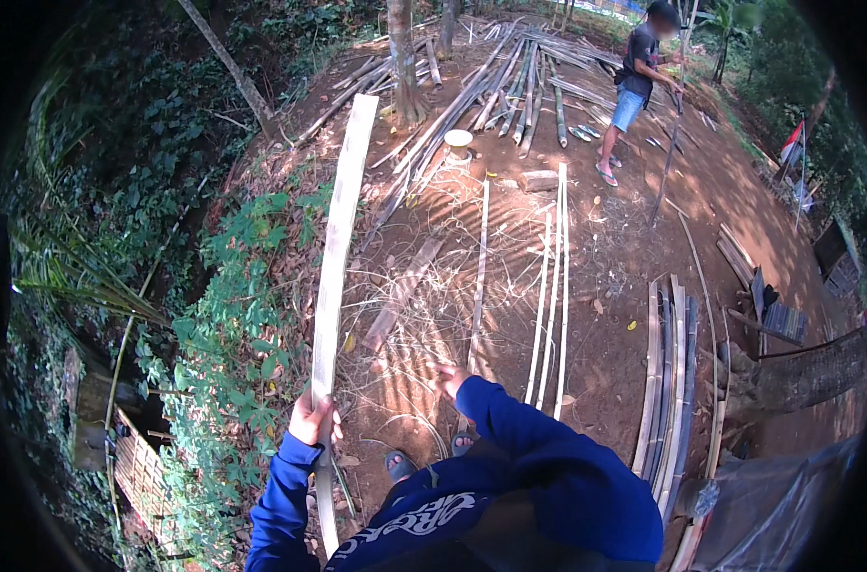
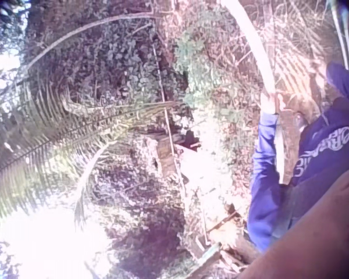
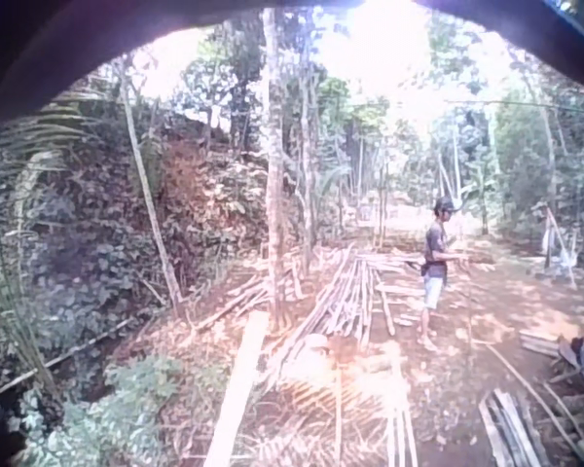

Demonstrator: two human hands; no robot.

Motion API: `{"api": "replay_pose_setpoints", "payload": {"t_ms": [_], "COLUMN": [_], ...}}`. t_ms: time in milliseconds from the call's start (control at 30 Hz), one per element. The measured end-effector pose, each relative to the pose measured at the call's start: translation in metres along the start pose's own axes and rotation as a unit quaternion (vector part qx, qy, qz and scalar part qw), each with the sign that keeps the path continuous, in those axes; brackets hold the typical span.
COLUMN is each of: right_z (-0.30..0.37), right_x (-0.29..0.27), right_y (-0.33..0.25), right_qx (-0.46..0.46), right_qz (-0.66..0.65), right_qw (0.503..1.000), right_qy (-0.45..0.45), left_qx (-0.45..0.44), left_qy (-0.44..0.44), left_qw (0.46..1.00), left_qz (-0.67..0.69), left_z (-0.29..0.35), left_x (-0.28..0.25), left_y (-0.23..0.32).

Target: The person uses a curved blade to shave and smooth a long bamboo pole held in the left hand. The person repeatedly draws the blade along the pole's length, removing thin strips of material. The person rotates the pole to work different sides.

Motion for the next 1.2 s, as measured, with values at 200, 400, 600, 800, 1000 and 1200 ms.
{"api": "replay_pose_setpoints", "payload": {"t_ms": [200,400,600,800,1000,1200], "right_z": [0.080,0.086,0.090,0.095,0.101,0.110], "right_x": [0.175,0.225,0.229,0.241,0.246,0.241], "right_y": [-0.016,-0.025,-0.028,0.008,0.018,-0.014], "right_qx": [0.069,-0.069,-0.143,0.028,0.083,0.049], "right_qz": [0.046,0.079,0.137,-0.064,-0.035,-0.066], "right_qw": [0.965,0.968,0.969,0.988,0.983,0.984], "right_qy": [-0.247,-0.228,-0.147,-0.137,-0.157,-0.160], "left_qx": [0.033,0.012,0.043,0.116,0.119,0.148], "left_qy": [-0.015,-0.012,0.041,0.187,0.244,0.318], "left_qw": [0.999,0.998,0.997,0.971,0.942,0.932], "left_qz": [-0.017,0.062,0.049,-0.091,-0.197,-0.086], "left_z": [-0.050,-0.053,-0.059,-0.049,-0.028,0.013], "left_x": [0.002,0.025,0.022,0.003,0.006,-0.032], "left_y": [0.030,0.049,0.042,0.047,0.073,0.061]}}
Point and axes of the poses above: each hand's wrist, its own z-axis away from the middle knuckle, its own x-axis out of the palm, y = z × x, the point moved 6 cm from there along -z, towards the middle knuckle, and after that the axes turned 12 degrees about -z, right-handed, at the moved point
